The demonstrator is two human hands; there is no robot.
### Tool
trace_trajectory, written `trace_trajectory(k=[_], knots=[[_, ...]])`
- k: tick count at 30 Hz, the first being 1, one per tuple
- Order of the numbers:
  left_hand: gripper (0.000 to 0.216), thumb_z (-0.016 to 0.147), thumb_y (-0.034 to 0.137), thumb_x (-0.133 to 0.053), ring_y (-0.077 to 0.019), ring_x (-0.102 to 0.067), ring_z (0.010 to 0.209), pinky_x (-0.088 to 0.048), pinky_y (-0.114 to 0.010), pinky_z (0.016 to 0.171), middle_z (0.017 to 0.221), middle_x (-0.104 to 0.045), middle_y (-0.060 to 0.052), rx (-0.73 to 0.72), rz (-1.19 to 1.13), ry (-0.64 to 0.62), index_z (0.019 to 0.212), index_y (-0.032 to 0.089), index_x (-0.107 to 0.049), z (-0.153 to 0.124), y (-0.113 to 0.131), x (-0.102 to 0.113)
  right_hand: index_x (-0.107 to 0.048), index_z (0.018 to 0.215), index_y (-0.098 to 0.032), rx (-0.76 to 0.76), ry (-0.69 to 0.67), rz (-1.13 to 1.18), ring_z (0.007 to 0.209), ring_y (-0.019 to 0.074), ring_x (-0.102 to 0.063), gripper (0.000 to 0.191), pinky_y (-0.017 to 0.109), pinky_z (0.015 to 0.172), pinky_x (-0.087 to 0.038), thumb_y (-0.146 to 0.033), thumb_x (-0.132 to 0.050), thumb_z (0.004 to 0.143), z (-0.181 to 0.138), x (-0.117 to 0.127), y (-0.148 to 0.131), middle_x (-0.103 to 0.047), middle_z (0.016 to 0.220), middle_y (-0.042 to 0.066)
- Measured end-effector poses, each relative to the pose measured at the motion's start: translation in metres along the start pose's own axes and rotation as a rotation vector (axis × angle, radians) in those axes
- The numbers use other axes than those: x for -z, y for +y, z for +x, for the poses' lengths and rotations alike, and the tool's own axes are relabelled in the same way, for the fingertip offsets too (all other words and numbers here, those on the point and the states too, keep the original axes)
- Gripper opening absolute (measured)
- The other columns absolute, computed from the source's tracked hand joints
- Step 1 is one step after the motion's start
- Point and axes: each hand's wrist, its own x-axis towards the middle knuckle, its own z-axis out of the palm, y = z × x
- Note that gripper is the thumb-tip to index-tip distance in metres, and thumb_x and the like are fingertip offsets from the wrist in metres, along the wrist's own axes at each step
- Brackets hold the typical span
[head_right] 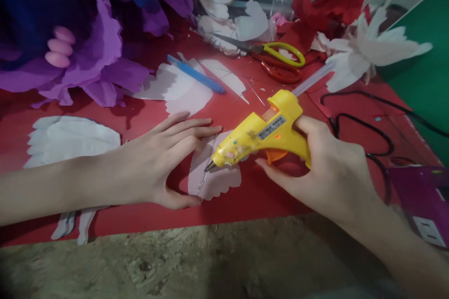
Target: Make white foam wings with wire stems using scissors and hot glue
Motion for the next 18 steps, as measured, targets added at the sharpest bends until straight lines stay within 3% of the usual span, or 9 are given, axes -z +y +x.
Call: trace_trajectory(k=[2, 5, 13, 18], knots=[[0.051, 0.064, 0.057, -0.068, -0.0327, -0.039, 0.128, -0.026, -0.055, 0.107, 0.133, -0.048, -0.021, 0.008, -0.009, 0.003, 0.086, 0.016, -0.049, 0.0, 0.0, 0.0, -0.05, 0.103, -0.015, 0.001, 0.017, -0.001, 0.047, 0.015, -0.055, 0.06, 0.024, 0.039, -0.034, -0.068, -0.031, 0.081, 0.0, -0.003, 0.003, -0.059, 0.066, 0.006], [0.05, 0.065, 0.056, -0.068, -0.0326, -0.04, 0.127, -0.025, -0.056, 0.106, 0.133, -0.048, -0.021, 0.015, -0.024, -0.006, 0.088, 0.016, -0.049, 0.0, 0.001, 0.001, -0.051, 0.102, -0.014, -0.111, 0.005, -0.007, 0.048, 0.0162, -0.055, 0.067, 0.025, 0.041, -0.035, -0.072, -0.029, 0.078, 0.002, -0.01, 0.008, -0.06, 0.068, 0.008], [0.048, 0.065, 0.054, -0.07, -0.032, -0.036, 0.13, -0.02, -0.056, 0.109, 0.136, -0.044, -0.021, 0.053, -0.066, -0.066, 0.085, 0.016, -0.049, 0.001, 0.003, 0.008, -0.057, 0.099, -0.014, -0.483, -0.173, 0.146, 0.053, 0.0228, -0.057, 0.1, 0.033, 0.048, -0.041, -0.095, -0.024, 0.049, 0.019, -0.011, 0.019, -0.06, 0.06, 0.008], [0.049, 0.064, 0.054, -0.072, -0.0288, -0.035, 0.132, -0.018, -0.054, 0.111, 0.139, -0.041, -0.02, 0.07, -0.095, -0.085, 0.086, 0.017, -0.049, 0.002, 0.003, 0.014, -0.058, 0.097, -0.014, -0.584, -0.256, 0.274, 0.06, 0.0258, -0.06, 0.104, 0.035, 0.054, -0.044, -0.096, -0.026, 0.043, 0.026, -0.013, 0.026, -0.064, 0.07, 0.011]])
